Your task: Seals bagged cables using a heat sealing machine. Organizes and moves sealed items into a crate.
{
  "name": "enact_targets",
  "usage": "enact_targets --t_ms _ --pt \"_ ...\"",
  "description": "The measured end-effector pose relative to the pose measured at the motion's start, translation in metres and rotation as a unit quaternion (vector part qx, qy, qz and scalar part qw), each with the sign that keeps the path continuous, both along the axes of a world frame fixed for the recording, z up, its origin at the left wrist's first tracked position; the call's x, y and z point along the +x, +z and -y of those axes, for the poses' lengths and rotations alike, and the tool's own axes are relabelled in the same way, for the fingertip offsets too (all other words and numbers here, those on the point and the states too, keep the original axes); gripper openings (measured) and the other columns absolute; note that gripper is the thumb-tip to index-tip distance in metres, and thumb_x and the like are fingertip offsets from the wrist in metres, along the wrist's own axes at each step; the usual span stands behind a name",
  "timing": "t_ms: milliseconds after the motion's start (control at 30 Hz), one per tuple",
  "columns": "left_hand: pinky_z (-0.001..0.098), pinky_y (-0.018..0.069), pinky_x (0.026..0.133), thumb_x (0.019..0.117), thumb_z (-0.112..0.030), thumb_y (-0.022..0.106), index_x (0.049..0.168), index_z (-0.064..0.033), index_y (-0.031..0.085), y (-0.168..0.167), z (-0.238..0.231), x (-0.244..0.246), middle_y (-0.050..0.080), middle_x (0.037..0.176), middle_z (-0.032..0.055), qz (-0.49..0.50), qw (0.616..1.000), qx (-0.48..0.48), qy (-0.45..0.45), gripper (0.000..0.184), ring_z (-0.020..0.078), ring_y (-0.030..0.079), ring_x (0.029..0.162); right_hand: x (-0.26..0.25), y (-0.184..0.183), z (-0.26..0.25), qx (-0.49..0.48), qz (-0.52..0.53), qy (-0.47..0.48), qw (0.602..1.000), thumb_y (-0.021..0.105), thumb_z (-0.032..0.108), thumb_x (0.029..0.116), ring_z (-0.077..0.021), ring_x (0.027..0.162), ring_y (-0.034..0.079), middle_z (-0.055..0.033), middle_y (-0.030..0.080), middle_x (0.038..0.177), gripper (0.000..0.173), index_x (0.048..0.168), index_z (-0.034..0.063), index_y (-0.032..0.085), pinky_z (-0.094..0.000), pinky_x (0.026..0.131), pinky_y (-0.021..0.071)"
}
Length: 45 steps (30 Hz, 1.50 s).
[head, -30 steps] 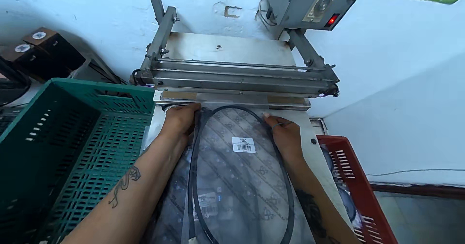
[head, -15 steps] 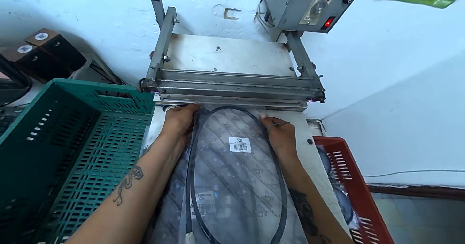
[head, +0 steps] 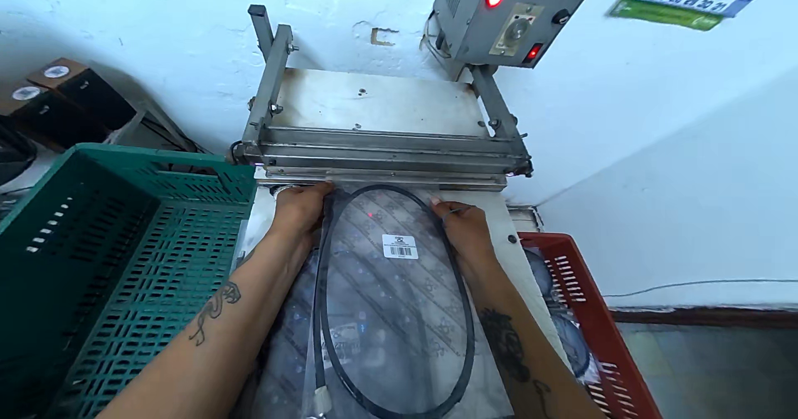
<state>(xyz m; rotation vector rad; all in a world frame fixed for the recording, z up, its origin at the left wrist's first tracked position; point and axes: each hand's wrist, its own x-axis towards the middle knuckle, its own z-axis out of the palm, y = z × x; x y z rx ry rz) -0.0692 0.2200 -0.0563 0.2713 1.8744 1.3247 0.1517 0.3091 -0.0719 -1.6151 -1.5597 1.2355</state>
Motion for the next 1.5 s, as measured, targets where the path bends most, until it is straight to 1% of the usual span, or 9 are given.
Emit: enact_targets --t_ms 133,200,267,433,567,700,800,900,1500 --pt "0.0569 0.0528 0.095 0.1002 -0.037 0.065 0.113 -0.0111 0.076 0.028 0.064 0.021 0.074 0.111 0.0081 -0.454 0.861 0.02 -0.227 0.031 0.0267 0.068 0.109 0.055 0.013 0.025 0.119 0.083 0.053 0.988 0.064 0.027 0.1022 -0.0192 0.077 0.069 -0.0095 0.073 0.087 0.026 0.105 0.0031 0.072 -0.0441 0.071 0.0576" --pt "0.0743 0.0318 0.11 0.091 -0.057 0.064 0.145 -0.0036 0.055 0.036 0.123 0.031 0.049 0.151 0.0252 -0.58 0.775 -0.019 -0.249 0.076 0.0516 0.043 0.14 0.095 0.014 0.056 0.248 0.183 0.107 0.945 0.074 0.047 0.0904 -0.0298 0.126 0.06 -0.0155 0.061 0.139 0.072 0.146 0.006 0.052 -0.0599 0.102 0.0484" --pt "0.0781 0.034 0.1 0.0863 -0.059 0.07 0.145 0.0103 0.044 0.038 0.171 0.033 0.043 0.144 0.0417 -0.545 0.798 -0.09 -0.242 0.095 0.0644 0.043 0.129 0.11 0.007 0.095 0.329 0.273 0.185 0.885 0.055 0.093 0.0693 -0.0469 0.152 0.024 -0.0247 0.025 0.166 0.129 0.162 0.0087 0.027 -0.0818 0.111 0.0184" --pt "0.0589 0.0526 0.088 0.0997 -0.036 0.063 0.134 0.0144 0.049 0.026 0.201 0.002 0.062 0.115 0.035 -0.423 0.869 -0.096 -0.237 0.063 0.0428 0.065 0.1 0.086 -0.023 0.152 0.348 0.327 0.33 0.814 0.022 0.096 0.0801 -0.0484 0.152 0.024 -0.0165 0.027 0.168 0.099 0.161 0.0389 0.032 -0.0902 0.103 0.0128" --pt "0.0263 0.0591 0.089 0.0956 -0.014 0.067 0.137 0.0087 0.039 0.041 0.203 -0.005 0.064 0.116 0.0056 -0.329 0.921 0.127 -0.166 0.055 0.0064 0.067 0.101 0.086 -0.014 0.154 0.275 0.01 0.288 0.917 0.043 0.054 0.1053 -0.0252 0.148 0.041 -0.0173 0.045 0.158 0.071 0.153 0.0019 0.042 -0.0559 0.124 0.0271" --pt "0.0226 0.063 0.074 0.0906 -0.002 0.065 0.146 -0.0177 0.041 0.054 0.163 0.021 0.074 0.107 -0.0079 -0.137 0.954 0.213 -0.163 0.062 0.005 0.073 0.087 0.047 0.029 0.149 0.069 -0.259 0.115 0.957 0.055 0.034 0.1052 -0.0049 0.087 0.07 0.0021 0.073 0.105 0.036 0.126 0.0066 0.064 -0.0247 0.077 0.0603" --pt "0.0229 0.0541 0.054 0.1051 -0.028 0.056 0.106 -0.017 0.075 0.051 0.122 0.027 0.071 0.079 -0.0015 -0.128 0.977 0.136 -0.106 0.023 0.0072 0.064 0.061 0.036 0.036 0.132 0.028 -0.241 0.008 0.97 0.049 0.022 0.1079 -0.0097 0.064 0.069 -0.001 0.071 0.075 0.031 0.097 0.0058 0.073 -0.0282 0.061 0.0614" --pt "0.0244 0.0522 0.053 0.1035 -0.032 0.059 0.09 -0.0126 0.076 0.055 0.096 0.019 0.07 0.074 0.001 -0.147 0.978 0.056 -0.135 0.029 0.0088 0.062 0.059 0.041 0.029 0.109 0.073 -0.181 0.012 0.981 0.055 0.022 0.1052 -0.0084 0.061 0.064 -0.0001 0.068 0.072 0.027 0.09 0.0083 0.074 -0.0264 0.058 0.0586" --pt "0.026 0.0524 0.056 0.1 -0.028 0.066 0.099 -0.0064 0.069 0.0 0.001 -0.001 0.062 0.071 0.0003 0.034 0.999 0.02 0.012 0.021 0.0079 0.058 0.058 -0.001 -0.006 -0.01 0.0 -0.072 -0.017 0.997 0.066 0.029 0.1009 -0.008 0.063 0.063 -0.0013 0.069 0.074 0.029 0.086 0.0061 0.073 -0.0277 0.06 0.0546"
